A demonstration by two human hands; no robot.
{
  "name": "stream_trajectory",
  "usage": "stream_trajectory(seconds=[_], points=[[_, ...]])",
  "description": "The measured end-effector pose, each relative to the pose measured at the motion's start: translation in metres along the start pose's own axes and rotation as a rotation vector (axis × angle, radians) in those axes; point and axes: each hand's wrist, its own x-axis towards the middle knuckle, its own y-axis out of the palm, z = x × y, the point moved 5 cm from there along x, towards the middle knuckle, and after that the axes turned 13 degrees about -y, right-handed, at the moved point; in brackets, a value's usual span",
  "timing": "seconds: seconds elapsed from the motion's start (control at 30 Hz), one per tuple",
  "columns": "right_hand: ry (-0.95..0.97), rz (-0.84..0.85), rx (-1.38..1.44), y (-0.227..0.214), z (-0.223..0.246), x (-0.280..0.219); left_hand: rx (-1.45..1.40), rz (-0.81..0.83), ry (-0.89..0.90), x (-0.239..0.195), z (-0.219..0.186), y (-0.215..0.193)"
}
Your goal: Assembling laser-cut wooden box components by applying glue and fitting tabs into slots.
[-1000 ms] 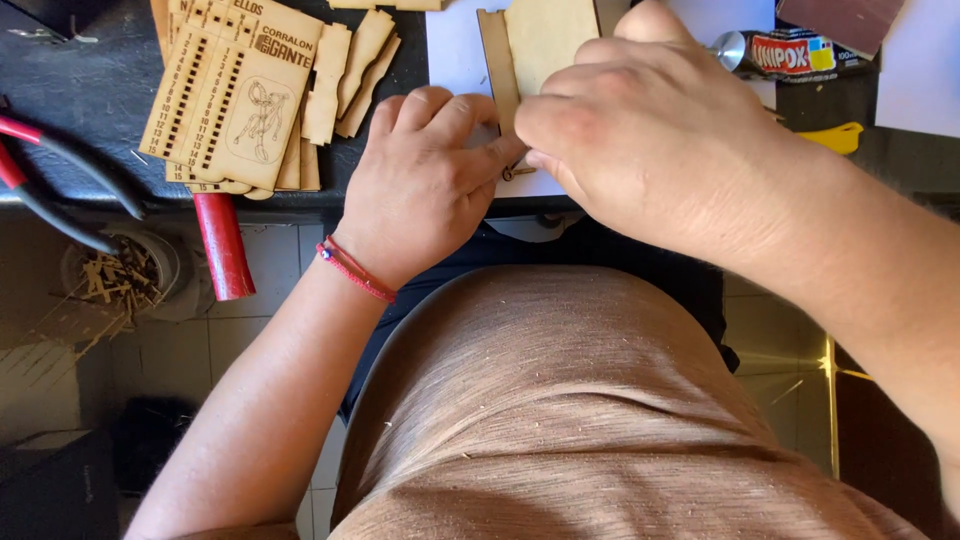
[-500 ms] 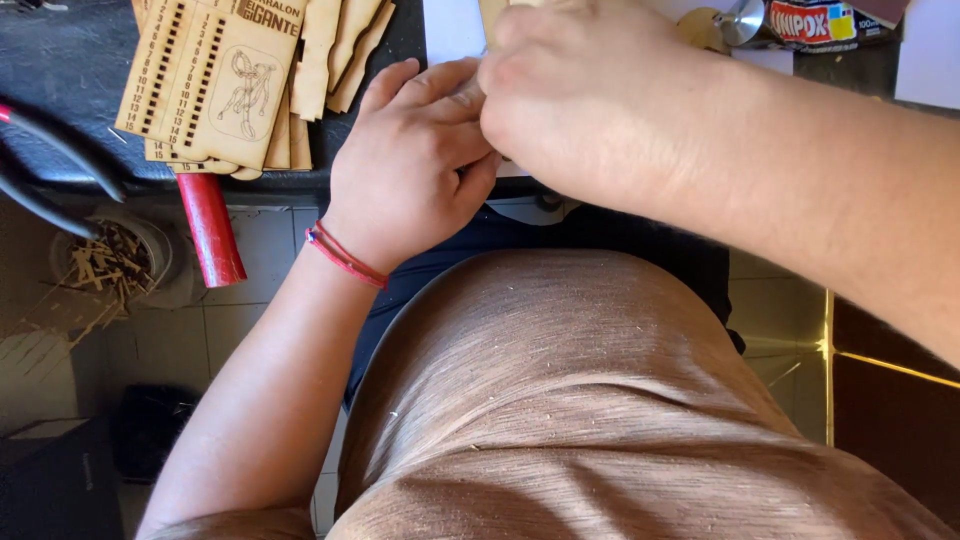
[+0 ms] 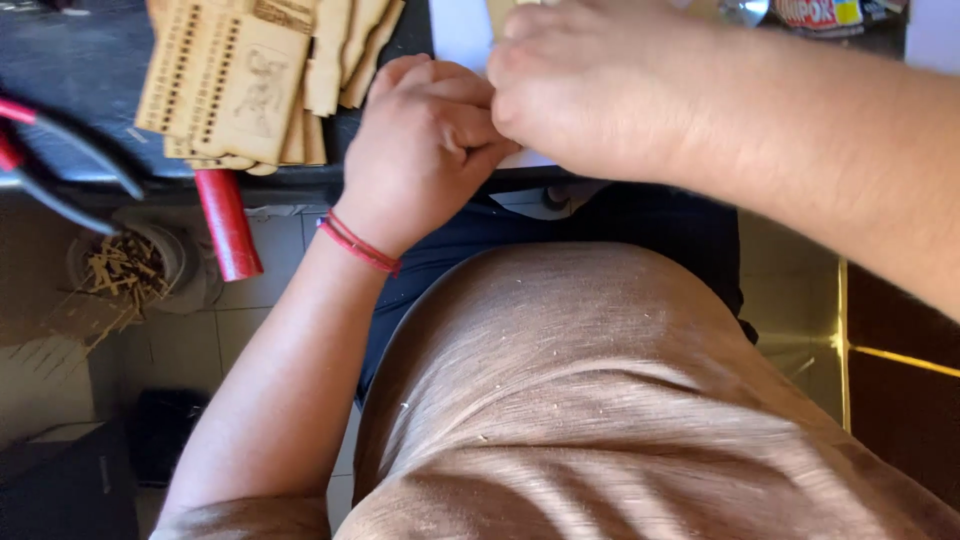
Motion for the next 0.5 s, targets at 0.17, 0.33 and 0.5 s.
stream_trajectory(seconds=[0.17,0.33,0.5], points=[[-0.051,-0.090,-0.063,0.009,-0.003,0.016,-0.030,0.013,-0.026,-0.001,0.008,0.004],[-0.076,-0.099,-0.125,0.005,-0.001,0.013,0.003,0.011,-0.026,-0.002,0.008,0.002],[-0.070,-0.055,-0.055,0.009,-0.010,0.004,-0.050,0.040,0.000,0.004,-0.005,-0.008]])
